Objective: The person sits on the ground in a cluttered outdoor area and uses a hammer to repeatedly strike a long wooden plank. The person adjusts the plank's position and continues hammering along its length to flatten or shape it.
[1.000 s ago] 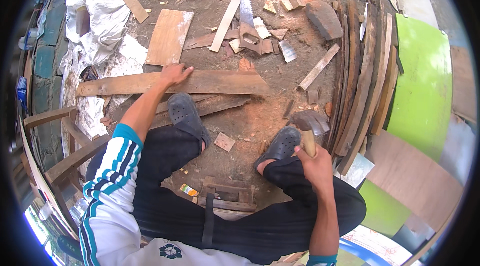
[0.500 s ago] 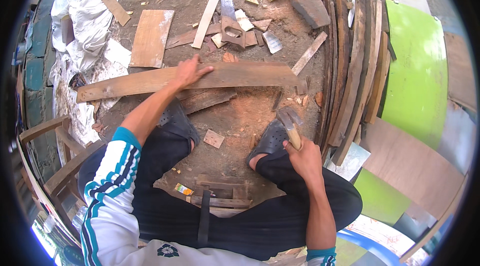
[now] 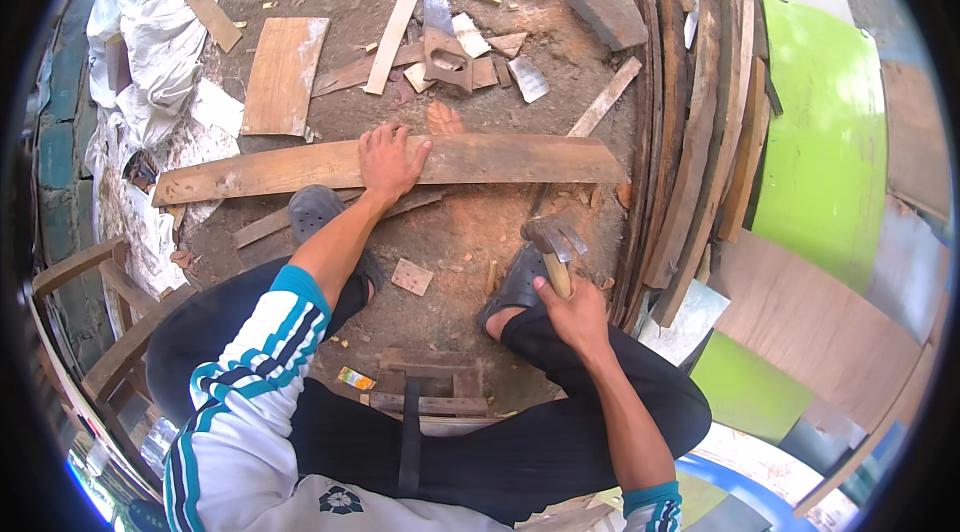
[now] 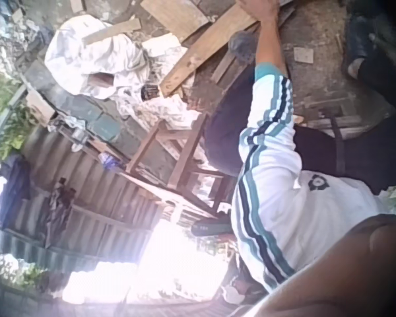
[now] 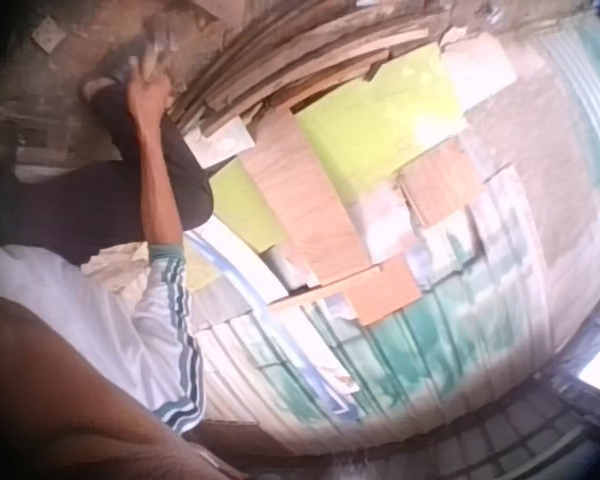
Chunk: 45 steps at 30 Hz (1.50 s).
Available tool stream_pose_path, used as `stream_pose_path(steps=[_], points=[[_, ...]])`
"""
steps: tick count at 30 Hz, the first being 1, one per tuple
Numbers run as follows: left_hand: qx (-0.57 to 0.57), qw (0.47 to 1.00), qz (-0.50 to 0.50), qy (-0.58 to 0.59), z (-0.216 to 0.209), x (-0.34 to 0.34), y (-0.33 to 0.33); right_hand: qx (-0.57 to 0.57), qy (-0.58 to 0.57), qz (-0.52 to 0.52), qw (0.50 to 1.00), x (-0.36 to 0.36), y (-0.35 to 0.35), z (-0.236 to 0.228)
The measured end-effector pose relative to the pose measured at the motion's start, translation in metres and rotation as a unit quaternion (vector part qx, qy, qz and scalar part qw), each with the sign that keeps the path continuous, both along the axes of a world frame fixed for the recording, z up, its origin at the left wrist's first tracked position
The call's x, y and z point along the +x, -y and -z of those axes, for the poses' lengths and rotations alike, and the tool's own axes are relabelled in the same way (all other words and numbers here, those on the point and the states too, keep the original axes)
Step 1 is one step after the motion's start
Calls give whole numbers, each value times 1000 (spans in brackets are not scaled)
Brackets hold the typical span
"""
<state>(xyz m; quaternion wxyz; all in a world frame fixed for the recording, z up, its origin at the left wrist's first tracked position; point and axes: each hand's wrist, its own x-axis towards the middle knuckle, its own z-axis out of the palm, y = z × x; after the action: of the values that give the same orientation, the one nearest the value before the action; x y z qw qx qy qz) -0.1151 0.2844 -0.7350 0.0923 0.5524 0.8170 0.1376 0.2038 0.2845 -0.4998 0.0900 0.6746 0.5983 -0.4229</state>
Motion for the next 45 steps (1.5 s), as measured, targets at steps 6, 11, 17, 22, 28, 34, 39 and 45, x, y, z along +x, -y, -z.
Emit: stream_pose_path(steps=[6,11,17,22,28,34,39,45], points=[[-30,1000,-2,-2,-5,-3,1,85,-60,71,992,-59,-20,71],[-43,999,4,3,-1,-4,-1,209,-259,178,926,-70,-1,147],[-27,1000,10,-1,4,-4,2,113,-45,178,976,-87,5,170],[-45,999,1,21,-1,-8,-1,246,-177,243,921,-75,22,186],[-1,1000,8,1,-2,0,-2,87,-65,195,975,-93,7,185],[-33,999,4,23,0,-4,-5,70,-313,417,850,-106,33,148],[-36,999,4,28,-1,-3,-6,121,-297,412,853,-110,45,151],[-20,1000,19,-1,-3,4,-10,5,-70,271,960,-119,9,188]])
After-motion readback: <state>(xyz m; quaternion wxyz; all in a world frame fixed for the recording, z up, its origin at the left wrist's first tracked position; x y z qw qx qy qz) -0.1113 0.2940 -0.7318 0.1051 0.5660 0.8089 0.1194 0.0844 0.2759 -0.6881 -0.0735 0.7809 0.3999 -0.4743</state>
